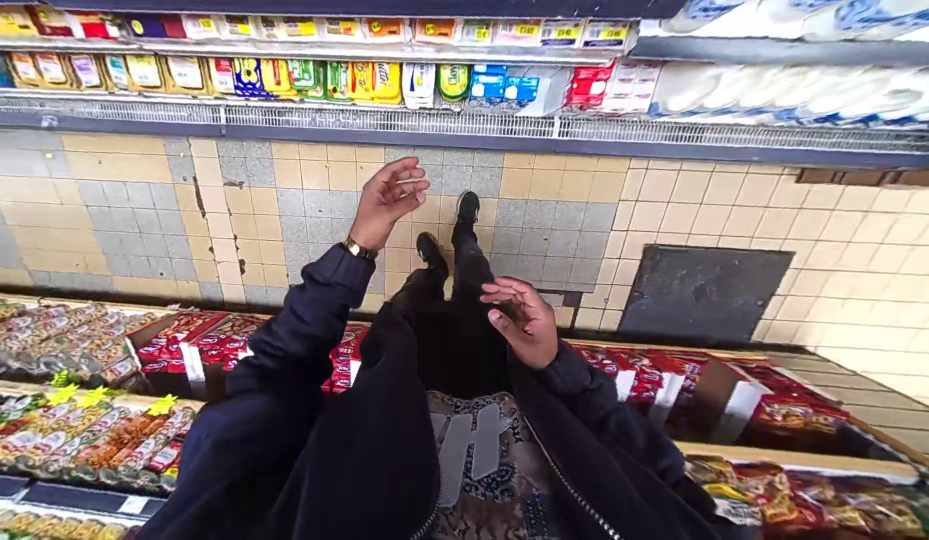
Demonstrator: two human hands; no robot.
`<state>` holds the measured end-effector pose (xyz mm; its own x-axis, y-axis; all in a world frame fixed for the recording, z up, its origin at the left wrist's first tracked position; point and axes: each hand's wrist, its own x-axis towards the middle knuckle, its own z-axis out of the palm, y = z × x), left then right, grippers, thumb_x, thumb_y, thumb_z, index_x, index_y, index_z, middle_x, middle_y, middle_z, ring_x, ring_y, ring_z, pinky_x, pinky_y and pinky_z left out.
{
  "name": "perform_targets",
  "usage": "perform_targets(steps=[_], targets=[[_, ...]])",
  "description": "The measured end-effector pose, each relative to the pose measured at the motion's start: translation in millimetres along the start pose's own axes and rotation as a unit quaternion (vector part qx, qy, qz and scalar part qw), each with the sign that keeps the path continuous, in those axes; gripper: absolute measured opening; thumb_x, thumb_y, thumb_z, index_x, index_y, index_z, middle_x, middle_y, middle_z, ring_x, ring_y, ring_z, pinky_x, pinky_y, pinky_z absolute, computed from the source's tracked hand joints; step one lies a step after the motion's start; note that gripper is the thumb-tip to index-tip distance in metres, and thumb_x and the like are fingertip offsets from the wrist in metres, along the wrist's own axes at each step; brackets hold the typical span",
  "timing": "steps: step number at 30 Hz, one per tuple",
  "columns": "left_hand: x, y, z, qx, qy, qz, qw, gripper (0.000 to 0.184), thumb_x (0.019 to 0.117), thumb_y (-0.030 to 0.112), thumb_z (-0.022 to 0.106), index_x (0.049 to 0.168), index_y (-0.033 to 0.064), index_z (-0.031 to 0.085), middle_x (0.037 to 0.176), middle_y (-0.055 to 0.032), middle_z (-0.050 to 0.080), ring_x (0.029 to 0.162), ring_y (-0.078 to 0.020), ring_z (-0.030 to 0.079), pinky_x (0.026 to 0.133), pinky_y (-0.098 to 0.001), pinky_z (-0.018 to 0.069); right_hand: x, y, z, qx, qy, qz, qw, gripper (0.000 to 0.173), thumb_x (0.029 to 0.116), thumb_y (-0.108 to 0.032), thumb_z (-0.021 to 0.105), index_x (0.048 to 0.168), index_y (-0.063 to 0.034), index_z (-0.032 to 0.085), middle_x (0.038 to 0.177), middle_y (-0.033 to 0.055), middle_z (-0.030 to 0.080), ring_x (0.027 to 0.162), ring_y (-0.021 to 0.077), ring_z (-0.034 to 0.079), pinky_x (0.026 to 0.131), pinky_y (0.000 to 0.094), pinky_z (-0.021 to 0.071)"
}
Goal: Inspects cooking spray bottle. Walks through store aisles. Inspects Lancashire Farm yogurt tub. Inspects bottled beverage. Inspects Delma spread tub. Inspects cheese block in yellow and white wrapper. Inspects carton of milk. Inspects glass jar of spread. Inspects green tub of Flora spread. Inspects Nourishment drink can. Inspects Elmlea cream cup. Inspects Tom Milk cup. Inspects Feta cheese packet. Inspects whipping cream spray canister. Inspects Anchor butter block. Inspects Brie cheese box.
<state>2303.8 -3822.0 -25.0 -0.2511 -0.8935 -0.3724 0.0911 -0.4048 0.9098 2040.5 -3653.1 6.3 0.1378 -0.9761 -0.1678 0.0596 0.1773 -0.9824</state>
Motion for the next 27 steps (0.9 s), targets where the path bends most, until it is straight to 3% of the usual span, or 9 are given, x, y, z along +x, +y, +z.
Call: perform_targets(steps=[3, 7, 13, 18, 20, 27], targets=[[89.4, -26.9, -9.7, 0.026, -0.004, -0.016, 1.000, 0.061, 0.0917, 0.010, 0.070, 0.145, -0.0049, 0.044, 0.139, -0.0211, 0.057, 0.118, -0.0295, 0.065, 0.099, -0.0441, 0.0572, 15.0, 19.8, -14.1, 0.011, -0.008, 0.040, 0.999, 0.051, 0.0942, -0.023, 0.070, 0.133, 0.0062, 0.055, 0.124, 0.0177, 0.069, 0.107, 0.0261, 0.071, 0.093, 0.0433, 0.0605], [203.7, -52.1, -17.6, 0.096, 0.025, -0.026, 0.995, 0.058, 0.0945, 0.012, 0.067, 0.146, -0.0038, 0.044, 0.135, -0.0189, 0.060, 0.117, -0.0256, 0.065, 0.099, -0.0410, 0.0565, 36.5, 41.4, -44.3, 0.016, 0.010, 0.066, 0.998, 0.047, 0.0928, -0.020, 0.072, 0.133, 0.0010, 0.058, 0.126, 0.0154, 0.068, 0.111, 0.0262, 0.070, 0.097, 0.0451, 0.0595], [339.2, -89.6, -41.9, 0.186, 0.148, -0.005, 0.971, 0.059, 0.0874, 0.012, 0.074, 0.139, -0.0053, 0.051, 0.133, -0.0201, 0.060, 0.120, -0.0247, 0.063, 0.098, -0.0376, 0.0563, 56.2, 51.4, -85.1, -0.013, 0.019, 0.107, 0.994, 0.042, 0.0943, -0.025, 0.071, 0.131, -0.0072, 0.061, 0.124, 0.0089, 0.070, 0.108, 0.0212, 0.070, 0.095, 0.0417, 0.0598], [401.7, -107.1, -50.2, 0.388, 0.197, -0.008, 0.900, 0.064, 0.0808, 0.026, 0.081, 0.131, -0.0070, 0.060, 0.132, -0.0207, 0.063, 0.129, -0.0239, 0.058, 0.111, -0.0342, 0.0467, 67.0, 54.5, -103.2, -0.010, 0.049, 0.127, 0.991, 0.040, 0.0947, -0.027, 0.071, 0.131, -0.0131, 0.062, 0.122, 0.0044, 0.071, 0.106, 0.0188, 0.071, 0.093, 0.0392, 0.0606], [411.3, -104.9, -48.5, 0.473, 0.183, -0.022, 0.862, 0.064, 0.0817, 0.032, 0.081, 0.130, -0.0050, 0.063, 0.134, -0.0212, 0.063, 0.134, -0.0275, 0.054, 0.117, -0.0377, 0.0377, 69.6, 55.7, -107.8, -0.019, 0.044, 0.131, 0.990, 0.040, 0.0944, -0.028, 0.071, 0.130, -0.0113, 0.063, 0.122, 0.0053, 0.071, 0.107, 0.0187, 0.071, 0.094, 0.0393, 0.0601], [432.2, -92.7, -43.7, 0.573, 0.128, -0.155, 0.795, 0.084, 0.0815, 0.053, 0.078, 0.145, 0.0034, 0.054, 0.151, -0.0184, 0.050, 0.149, -0.0306, 0.036, 0.125, -0.0459, 0.0198, 79.8, 56.1, -114.1, -0.033, 0.018, 0.133, 0.990, 0.039, 0.0936, -0.029, 0.072, 0.126, -0.0084, 0.066, 0.123, 0.0066, 0.071, 0.107, 0.0182, 0.071, 0.095, 0.0383, 0.0599]])
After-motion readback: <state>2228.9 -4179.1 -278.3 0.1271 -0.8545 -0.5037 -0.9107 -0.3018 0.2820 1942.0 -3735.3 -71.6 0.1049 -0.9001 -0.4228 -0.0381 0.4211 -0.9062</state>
